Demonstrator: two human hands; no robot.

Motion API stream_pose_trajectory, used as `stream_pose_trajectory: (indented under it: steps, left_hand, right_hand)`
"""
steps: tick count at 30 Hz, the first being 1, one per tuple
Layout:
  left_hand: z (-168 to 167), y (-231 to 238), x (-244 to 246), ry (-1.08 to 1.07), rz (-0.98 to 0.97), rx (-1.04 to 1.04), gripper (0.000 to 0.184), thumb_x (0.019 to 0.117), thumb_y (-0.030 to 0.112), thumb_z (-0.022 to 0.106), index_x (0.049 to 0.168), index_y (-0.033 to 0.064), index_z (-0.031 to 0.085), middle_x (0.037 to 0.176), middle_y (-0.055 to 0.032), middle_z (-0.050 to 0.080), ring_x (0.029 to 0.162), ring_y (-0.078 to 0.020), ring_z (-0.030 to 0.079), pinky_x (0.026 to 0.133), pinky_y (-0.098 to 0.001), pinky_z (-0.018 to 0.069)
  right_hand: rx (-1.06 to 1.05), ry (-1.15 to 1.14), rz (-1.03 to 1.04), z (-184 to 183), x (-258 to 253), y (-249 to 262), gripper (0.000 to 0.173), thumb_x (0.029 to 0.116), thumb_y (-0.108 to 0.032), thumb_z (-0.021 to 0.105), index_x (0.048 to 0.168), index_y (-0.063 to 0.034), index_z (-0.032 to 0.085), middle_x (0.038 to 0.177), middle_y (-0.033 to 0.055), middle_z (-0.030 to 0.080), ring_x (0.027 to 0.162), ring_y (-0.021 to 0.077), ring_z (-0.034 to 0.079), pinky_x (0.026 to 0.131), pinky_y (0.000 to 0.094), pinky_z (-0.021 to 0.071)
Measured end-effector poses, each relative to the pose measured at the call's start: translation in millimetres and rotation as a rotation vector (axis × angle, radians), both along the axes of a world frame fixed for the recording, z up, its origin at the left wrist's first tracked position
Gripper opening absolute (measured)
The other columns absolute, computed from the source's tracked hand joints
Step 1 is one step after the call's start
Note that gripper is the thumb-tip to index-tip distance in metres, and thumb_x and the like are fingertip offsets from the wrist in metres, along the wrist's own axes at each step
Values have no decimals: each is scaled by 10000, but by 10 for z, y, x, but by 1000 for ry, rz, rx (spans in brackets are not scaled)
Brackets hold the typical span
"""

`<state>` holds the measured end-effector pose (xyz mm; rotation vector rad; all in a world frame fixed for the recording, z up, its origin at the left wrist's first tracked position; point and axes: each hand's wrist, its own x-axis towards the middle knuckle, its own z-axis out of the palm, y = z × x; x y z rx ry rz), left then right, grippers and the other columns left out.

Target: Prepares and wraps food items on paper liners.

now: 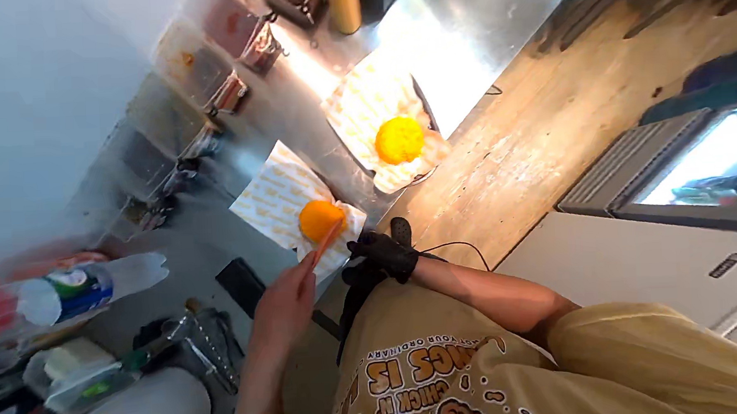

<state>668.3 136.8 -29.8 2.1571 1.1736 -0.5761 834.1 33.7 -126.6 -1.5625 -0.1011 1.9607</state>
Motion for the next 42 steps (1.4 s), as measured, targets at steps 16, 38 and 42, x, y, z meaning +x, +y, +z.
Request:
stream_pose_trajectory:
  steps: [16,38,42]
  left_hand:
    - [-163,512,1241,-334,-125,-17,441,1086,276,496,1511,162,520,1062,-122,705,902,-238,688,836,-468,574]
    - [-320,-10,-2030,-486,1473,430,432,1085,289,518,1403,0,475,943,-147,634,673,-177,608,602,-349,548]
    - [-289,-424,-2618,-313,1612,423,551,1057,288,570,1494,8,387,1132,-268,643,843,-336,680,749,-508,584]
  right_hand:
    - [45,-432,-491,-726,1477,-417,540,1043,-539,505,1270,-54,575,1013,90,732,722,179,711,627,345,598]
    - [109,-219,171,-700,1710,-964,442,1113,-384,324,1317,-60,546,1204,53,710,1022,214,716,848,404,613]
    - [272,-70,365,-714,1438,-769,399,1107,-328,341,1280,-50,570,1254,80,703,1068,239,715,859,404,615]
